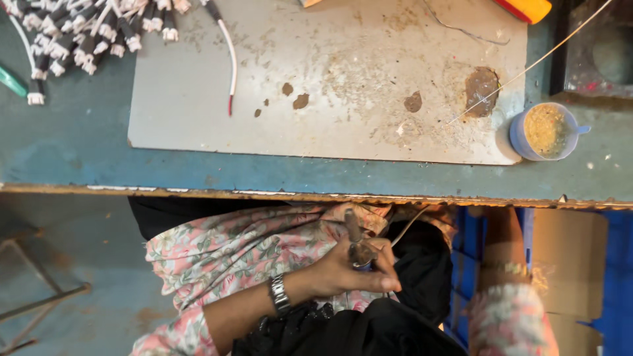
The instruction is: The person solders wires to the contact points on circular LED light panels using a soldering iron and solder wire. They apply flux from a small container, wipe the surface with a cloth, and repeat the process on multiple units placed on a workbench.
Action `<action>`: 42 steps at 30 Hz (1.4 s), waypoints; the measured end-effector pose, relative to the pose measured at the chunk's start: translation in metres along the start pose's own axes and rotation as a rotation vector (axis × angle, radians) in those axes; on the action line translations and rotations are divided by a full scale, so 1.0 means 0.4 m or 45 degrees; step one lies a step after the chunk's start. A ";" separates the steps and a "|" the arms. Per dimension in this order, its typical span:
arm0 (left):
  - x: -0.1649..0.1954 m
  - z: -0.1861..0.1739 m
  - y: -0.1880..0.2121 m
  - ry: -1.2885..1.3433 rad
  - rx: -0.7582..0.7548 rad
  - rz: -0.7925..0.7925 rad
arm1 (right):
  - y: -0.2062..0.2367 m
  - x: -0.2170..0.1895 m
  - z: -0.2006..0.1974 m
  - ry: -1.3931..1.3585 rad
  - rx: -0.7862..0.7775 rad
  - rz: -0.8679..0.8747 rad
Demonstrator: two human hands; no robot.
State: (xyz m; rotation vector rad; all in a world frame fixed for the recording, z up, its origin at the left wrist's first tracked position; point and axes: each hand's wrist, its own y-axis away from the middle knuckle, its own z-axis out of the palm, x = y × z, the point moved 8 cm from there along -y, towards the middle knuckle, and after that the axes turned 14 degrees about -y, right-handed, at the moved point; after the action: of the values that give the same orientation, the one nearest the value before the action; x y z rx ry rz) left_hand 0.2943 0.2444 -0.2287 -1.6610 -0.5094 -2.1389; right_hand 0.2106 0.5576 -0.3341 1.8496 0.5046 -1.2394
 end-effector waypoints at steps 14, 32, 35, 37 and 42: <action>-0.234 -0.044 -0.092 -0.124 0.167 -0.207 | 0.604 0.256 -0.116 -0.182 0.084 0.007; -0.291 -0.007 -0.188 0.063 0.119 -0.018 | 0.776 0.251 -0.161 -0.242 0.215 -0.236; -0.318 -0.003 -0.191 0.243 0.100 -0.175 | 0.793 0.209 -0.163 -0.243 0.254 -0.376; -0.316 -0.002 -0.187 0.061 0.060 -0.200 | 0.806 0.163 -0.149 -0.114 0.227 -0.513; -0.226 -0.029 -0.168 -0.032 0.100 0.172 | 0.832 0.088 -0.125 -0.099 0.265 -0.650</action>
State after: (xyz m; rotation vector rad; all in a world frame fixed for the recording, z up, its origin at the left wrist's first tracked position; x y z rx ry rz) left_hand 0.2712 0.3036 -0.3224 -1.6334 -0.4686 -1.9785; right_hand 0.4892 0.4036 -0.2191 1.8967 0.8689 -1.7495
